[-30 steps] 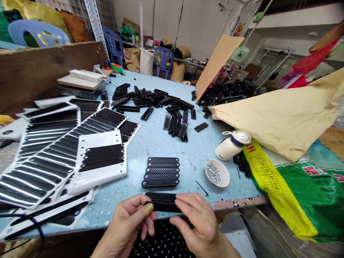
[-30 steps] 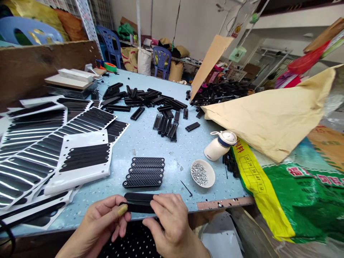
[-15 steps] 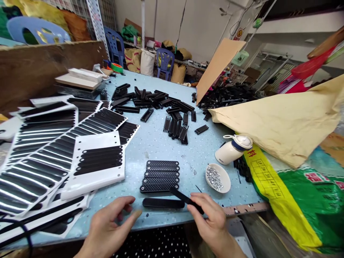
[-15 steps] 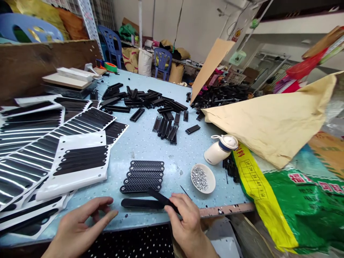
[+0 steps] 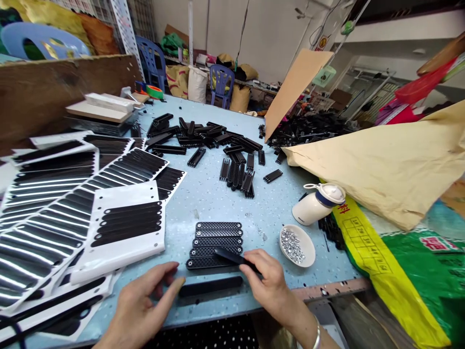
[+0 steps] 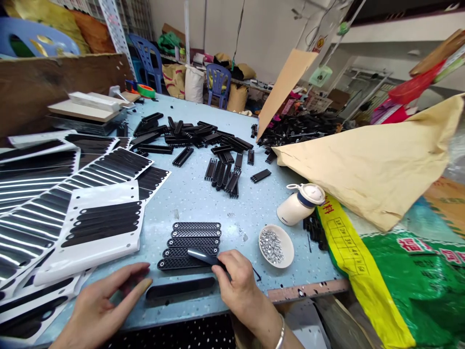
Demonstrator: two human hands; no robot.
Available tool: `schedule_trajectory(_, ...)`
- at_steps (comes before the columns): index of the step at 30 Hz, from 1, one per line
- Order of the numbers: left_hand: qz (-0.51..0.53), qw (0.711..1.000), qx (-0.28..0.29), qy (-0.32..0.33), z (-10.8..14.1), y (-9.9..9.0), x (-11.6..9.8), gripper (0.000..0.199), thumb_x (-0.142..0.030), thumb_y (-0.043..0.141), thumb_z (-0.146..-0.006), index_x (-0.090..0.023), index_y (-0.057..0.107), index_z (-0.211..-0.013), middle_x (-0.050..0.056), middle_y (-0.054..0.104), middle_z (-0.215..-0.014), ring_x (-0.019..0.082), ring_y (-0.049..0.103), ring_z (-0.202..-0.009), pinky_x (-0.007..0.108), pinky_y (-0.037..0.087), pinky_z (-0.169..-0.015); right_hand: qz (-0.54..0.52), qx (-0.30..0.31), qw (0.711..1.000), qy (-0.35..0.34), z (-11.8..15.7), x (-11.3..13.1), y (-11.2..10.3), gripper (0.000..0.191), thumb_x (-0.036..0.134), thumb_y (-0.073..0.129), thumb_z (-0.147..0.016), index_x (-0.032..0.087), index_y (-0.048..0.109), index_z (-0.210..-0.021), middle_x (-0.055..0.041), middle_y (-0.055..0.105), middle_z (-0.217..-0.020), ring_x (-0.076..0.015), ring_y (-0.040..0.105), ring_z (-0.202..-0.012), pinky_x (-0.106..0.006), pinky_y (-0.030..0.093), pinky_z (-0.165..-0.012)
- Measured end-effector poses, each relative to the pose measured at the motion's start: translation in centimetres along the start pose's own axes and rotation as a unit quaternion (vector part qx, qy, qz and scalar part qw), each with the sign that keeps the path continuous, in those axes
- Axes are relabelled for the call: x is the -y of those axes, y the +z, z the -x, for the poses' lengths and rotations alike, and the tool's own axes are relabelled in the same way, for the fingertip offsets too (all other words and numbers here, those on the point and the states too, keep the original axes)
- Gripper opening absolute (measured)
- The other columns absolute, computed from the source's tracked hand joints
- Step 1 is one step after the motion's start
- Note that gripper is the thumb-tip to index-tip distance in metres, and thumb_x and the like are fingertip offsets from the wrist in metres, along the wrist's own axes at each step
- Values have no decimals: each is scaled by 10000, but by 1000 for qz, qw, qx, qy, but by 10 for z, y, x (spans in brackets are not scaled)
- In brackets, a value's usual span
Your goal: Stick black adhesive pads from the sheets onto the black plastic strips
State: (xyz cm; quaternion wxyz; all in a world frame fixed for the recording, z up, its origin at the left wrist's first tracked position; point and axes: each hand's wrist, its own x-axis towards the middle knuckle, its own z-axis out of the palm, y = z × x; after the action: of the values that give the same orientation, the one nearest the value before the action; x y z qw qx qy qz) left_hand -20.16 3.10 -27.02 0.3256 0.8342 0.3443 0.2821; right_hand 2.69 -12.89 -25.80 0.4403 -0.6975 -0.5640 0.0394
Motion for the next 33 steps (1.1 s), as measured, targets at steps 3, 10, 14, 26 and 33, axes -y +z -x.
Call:
schedule_trajectory(3, -4, 999, 33, 14, -12, 6, 1, 228, -364, 630, -808, -203, 713, -946, -12, 750, -709, 147, 688, -565, 191, 546, -503, 5, 33, 999, 1, 2, -4, 1, 124, 131, 574, -900, 159, 668, -975, -89, 680, -856, -221, 647, -767, -365, 551, -675)
schedule_trajectory(10, 11, 994, 105, 12, -19, 7, -4, 171, -303, 609, -798, -208, 715, -893, -22, 737, -687, 140, 682, -568, 202, 545, -521, 10, 87, 996, 8, 6, -3, -11, 156, 133, 570, -901, 173, 668, -1016, -110, 683, -978, -236, 657, -890, -401, 561, -789)
schedule_trajectory(14, 24, 994, 102, 43, -23, 10, 0, 202, -290, 622, -797, -223, 736, -950, 9, 788, -843, 161, 735, -695, 219, 583, -628, -4, 101, 995, 11, -4, -4, -2, 147, 145, 563, -901, 168, 680, -987, -101, 691, -914, -225, 662, -821, -377, 569, -736)
schedule_trajectory(26, 60, 993, 101, 6, -32, 12, -7, 218, -265, 620, -788, -226, 727, -975, 0, 778, -816, 155, 715, -666, 234, 578, -633, 16, 105, 992, -74, -27, -8, 2, 169, 111, 573, -910, 149, 680, -1034, -110, 719, -947, -236, 674, -839, -407, 578, -744)
schedule_trajectory(33, 86, 991, 99, -27, -28, 11, -10, 170, -229, 597, -805, -211, 712, -928, -10, 755, -779, 138, 689, -652, 226, 563, -634, 50, 147, 981, -114, -33, 0, 4, 181, 101, 591, -901, 123, 684, -1055, -132, 723, -1001, -263, 672, -854, -446, 562, -748)
